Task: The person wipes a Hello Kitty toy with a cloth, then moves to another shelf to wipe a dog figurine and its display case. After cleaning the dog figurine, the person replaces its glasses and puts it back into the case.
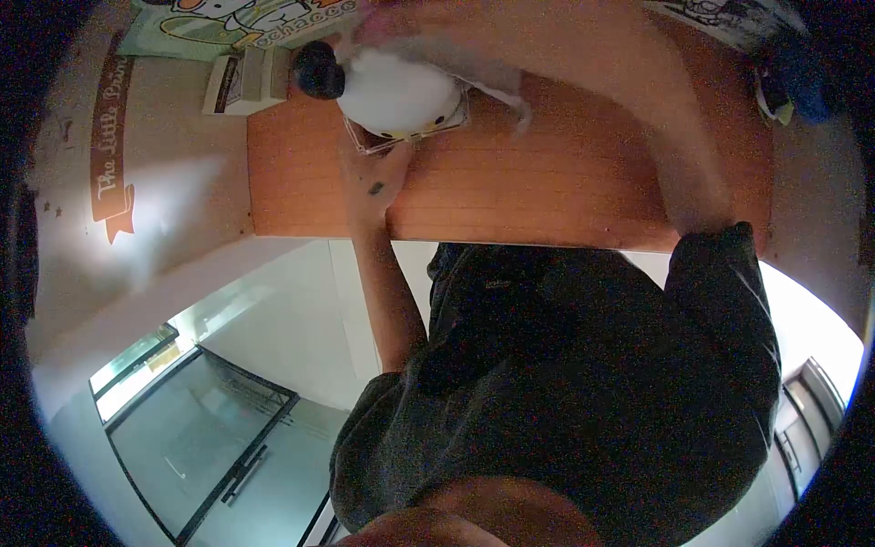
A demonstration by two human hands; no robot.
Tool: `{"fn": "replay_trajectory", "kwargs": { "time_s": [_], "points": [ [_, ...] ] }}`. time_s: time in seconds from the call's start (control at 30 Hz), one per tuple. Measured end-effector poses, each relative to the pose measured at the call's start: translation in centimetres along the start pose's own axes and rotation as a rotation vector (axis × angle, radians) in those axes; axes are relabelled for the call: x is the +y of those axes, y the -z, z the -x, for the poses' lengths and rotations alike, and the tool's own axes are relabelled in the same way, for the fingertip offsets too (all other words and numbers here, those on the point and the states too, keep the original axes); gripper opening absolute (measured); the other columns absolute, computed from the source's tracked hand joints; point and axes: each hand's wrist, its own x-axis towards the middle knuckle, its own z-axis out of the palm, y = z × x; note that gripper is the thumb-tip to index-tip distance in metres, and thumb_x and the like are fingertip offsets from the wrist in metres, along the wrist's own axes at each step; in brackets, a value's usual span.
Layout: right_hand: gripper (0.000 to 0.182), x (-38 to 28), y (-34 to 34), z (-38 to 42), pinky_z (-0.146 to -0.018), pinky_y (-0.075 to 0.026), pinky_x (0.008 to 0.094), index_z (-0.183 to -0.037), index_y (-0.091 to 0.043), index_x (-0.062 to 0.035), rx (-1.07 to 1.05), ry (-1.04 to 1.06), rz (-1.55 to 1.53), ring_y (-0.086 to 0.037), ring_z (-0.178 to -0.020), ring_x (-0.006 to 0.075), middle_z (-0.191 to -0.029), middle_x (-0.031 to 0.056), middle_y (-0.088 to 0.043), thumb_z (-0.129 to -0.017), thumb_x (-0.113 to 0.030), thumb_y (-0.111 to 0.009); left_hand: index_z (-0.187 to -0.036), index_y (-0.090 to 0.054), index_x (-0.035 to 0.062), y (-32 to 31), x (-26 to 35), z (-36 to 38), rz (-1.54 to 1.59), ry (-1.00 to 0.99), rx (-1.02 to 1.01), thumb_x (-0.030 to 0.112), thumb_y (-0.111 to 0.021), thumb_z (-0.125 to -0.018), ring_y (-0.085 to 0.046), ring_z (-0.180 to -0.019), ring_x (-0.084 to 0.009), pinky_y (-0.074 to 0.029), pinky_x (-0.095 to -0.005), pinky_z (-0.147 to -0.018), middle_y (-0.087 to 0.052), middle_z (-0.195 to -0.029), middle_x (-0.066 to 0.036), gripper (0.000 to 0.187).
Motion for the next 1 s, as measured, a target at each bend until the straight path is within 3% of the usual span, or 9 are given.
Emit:
{"fn": "replay_trajectory", "kwargs": {
  "time_s": [0.1, 0.17, 0.2, 0.27, 0.4, 0.47, 0.8, 0.9, 1.0],
  "points": [
    [0.022, -0.7, -0.9, 0.6, -0.073, -0.051, 0.0336, -0.1, -0.075, -0.0042, -0.103, -0.011, 0.186, -0.064, -0.087, 0.0233, -0.097, 0.0069, -0.065, -0.083, -0.017, -0.082, -0.131, -0.054, -0.0012, -0.1, 0.2, 0.2, -0.039, 0.042, 0.027, 0.007, -0.085, -0.077, -0.069, -0.108, -0.0259, -0.054, -0.0368, -0.092, -0.07, -0.119, -0.016, 0.063],
    [0.017, -3.3, -1.4, 0.3, -0.06, -0.056, 0.0312, -0.1, -0.076, -0.0111, -0.161, -0.638, 0.093, -0.071, -0.071, 0.0162, -0.088, 0.0018, -0.073, -0.092, -0.025, -0.073, -0.132, -0.053, -0.0011, -0.2, 0.5, 0.2, -0.035, 0.04, 0.024, 0.007, -0.085, -0.076, -0.068, -0.109, -0.0258, -0.054, -0.0368, -0.092, -0.069, -0.12, -0.016, 0.064],
    [0.017, -2.0, -1.4, 1.0, -0.06, -0.056, 0.0312, -0.1, -0.076, -0.0111, -0.159, -0.64, 0.094, -0.071, -0.071, 0.0162, -0.088, 0.0018, -0.073, -0.092, -0.025, -0.073, -0.133, -0.052, -0.001, -0.3, 0.6, 0.2, -0.029, 0.039, 0.031, 0.007, -0.085, -0.076, -0.068, -0.11, -0.0257, -0.054, -0.0367, -0.092, -0.069, -0.121, -0.016, 0.066],
    [0.022, 1.9, -1.5, 2.8, -0.054, -0.057, 0.0278, -0.103, -0.079, -0.0149, 0.016, -0.177, 0.439, -0.072, -0.067, 0.0124, -0.085, 0.0036, -0.076, -0.095, -0.035, -0.073, -0.134, -0.051, -0.001, -0.2, -0.2, 0.0, -0.035, 0.005, 0.018, 0.006, -0.084, -0.076, -0.067, -0.11, -0.0251, -0.054, -0.0365, -0.093, -0.068, -0.122, -0.016, 0.067],
    [0.021, -0.2, -0.5, 1.7, -0.064, -0.061, 0.0278, -0.106, -0.079, -0.0164, 0.012, -0.268, 0.448, -0.075, -0.078, 0.0132, -0.094, 0.0053, -0.077, -0.092, -0.031, -0.075, -0.137, -0.049, -0.0001, -0.1, 1.0, 0.0, -0.017, 0.085, -0.02, 0.005, -0.083, -0.077, -0.067, -0.111, -0.0236, -0.054, -0.0361, -0.095, -0.067, -0.123, -0.015, 0.069],
    [0.022, -1.7, -0.6, 0.5, -0.073, -0.051, 0.0335, -0.099, -0.075, -0.0031, -0.065, -0.001, 0.292, -0.064, -0.088, 0.0233, -0.096, 0.0077, -0.065, -0.083, -0.017, -0.081, -0.137, -0.048, 0.0, -0.3, -0.2, 0.1, -0.007, 0.034, 0.011, 0.005, -0.083, -0.077, -0.066, -0.112, -0.0235, -0.054, -0.0361, -0.095, -0.067, -0.124, -0.015, 0.069],
    [0.019, -1.8, 0.9, 0.7, -0.071, -0.051, 0.0358, -0.097, -0.074, -0.002, -0.069, -0.018, 0.076, -0.064, -0.083, 0.023, -0.094, 0.0097, -0.065, -0.083, -0.013, -0.079, -0.136, -0.048, -0.0001, -0.3, 0.4, 0.0, 0.02, 0.005, 0.009, 0.004, -0.083, -0.077, -0.066, -0.111, -0.0226, -0.053, -0.0359, -0.095, -0.067, -0.123, -0.014, 0.069],
    [0.019, -1.1, -0.1, 0.9, -0.069, -0.05, 0.0348, -0.098, -0.075, -0.0012, -0.077, -0.041, 0.383, -0.063, -0.079, 0.0218, -0.091, 0.009, -0.065, -0.082, -0.009, -0.08, -0.136, -0.048, 0.0, -0.5, 0.5, 0.1, -0.012, 0.078, 0.048, 0.004, -0.083, -0.077, -0.066, -0.112, -0.0221, -0.052, -0.0358, -0.096, -0.067, -0.122, -0.014, 0.069],
    [0.02, -0.5, 0.1, 0.1, -0.067, -0.05, 0.0335, -0.099, -0.076, -0.0014, 0.001, 0.044, -0.07, -0.063, -0.077, 0.0222, -0.09, 0.0088, -0.065, -0.08, -0.008, -0.08, -0.136, -0.049, -0.0001, -0.5, -0.2, 0.0, 0.005, -0.016, 0.044, 0.005, -0.084, -0.077, -0.066, -0.11, -0.0223, -0.053, -0.0354, -0.094, -0.067, -0.123, -0.014, 0.069]
  ]
}}
